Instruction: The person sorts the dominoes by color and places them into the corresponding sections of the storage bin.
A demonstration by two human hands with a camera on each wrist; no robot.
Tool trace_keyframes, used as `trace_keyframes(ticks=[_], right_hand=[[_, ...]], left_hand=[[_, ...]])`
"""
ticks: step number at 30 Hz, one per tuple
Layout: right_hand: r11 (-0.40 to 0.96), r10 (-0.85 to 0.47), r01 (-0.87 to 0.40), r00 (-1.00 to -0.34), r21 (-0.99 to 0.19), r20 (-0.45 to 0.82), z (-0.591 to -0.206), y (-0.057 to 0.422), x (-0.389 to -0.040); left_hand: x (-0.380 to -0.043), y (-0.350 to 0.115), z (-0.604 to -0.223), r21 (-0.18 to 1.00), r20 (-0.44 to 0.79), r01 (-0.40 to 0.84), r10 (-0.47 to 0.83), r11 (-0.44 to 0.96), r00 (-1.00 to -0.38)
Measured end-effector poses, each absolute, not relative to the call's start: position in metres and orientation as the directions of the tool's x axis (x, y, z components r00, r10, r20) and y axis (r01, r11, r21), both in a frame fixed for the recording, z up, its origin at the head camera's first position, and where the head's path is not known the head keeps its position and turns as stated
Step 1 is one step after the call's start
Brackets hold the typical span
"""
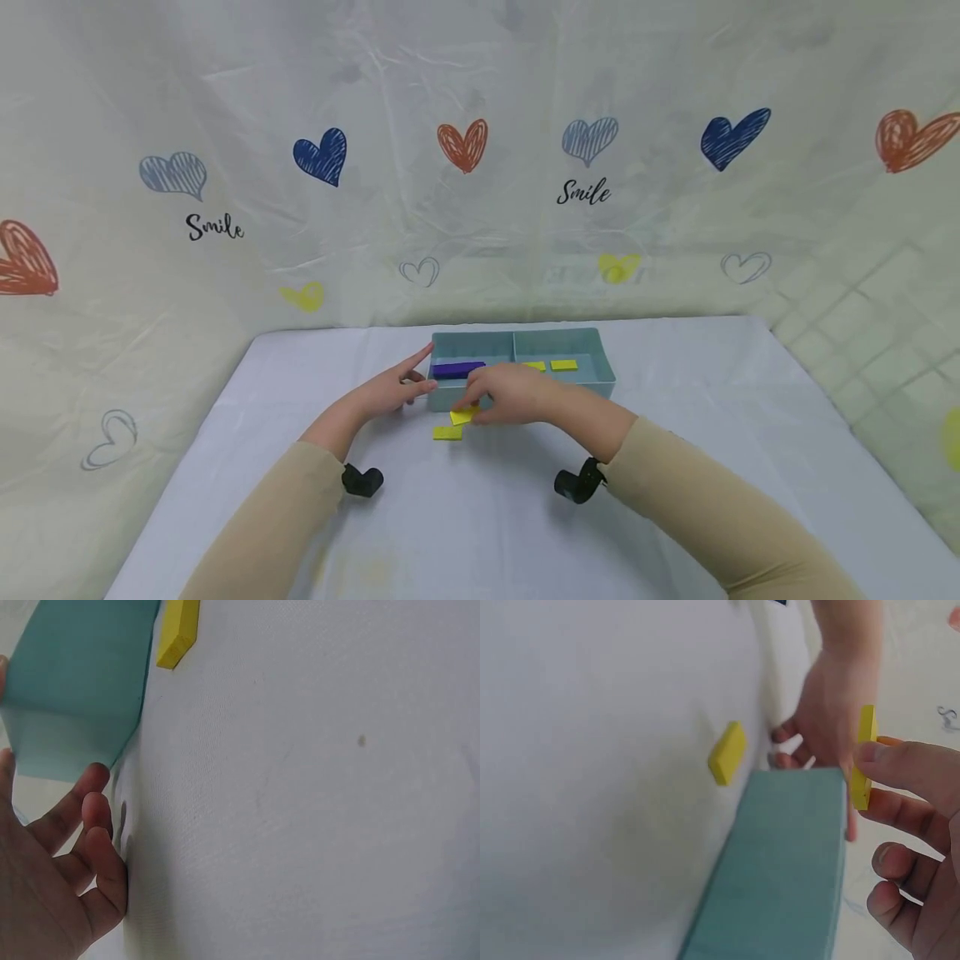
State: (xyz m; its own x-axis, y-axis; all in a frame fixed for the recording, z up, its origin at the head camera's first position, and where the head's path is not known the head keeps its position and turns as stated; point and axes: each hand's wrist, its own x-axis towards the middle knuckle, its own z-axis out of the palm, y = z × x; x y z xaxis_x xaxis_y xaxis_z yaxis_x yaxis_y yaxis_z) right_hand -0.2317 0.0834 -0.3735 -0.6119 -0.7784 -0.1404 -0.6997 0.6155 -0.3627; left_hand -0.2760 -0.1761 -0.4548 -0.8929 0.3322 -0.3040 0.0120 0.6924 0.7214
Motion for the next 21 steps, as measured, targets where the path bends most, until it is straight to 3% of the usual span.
trace_keyframes(ticks=[21], right_hand=[[0.722, -0.650, -0.556, -0.749, -0.412, -0.128, -0.352, 0.163, -0.280]], left_hand=[[-0.276, -0.178, -0.454, 0.729, -0.305, 0.013, 0.342, 0.684, -0.889]])
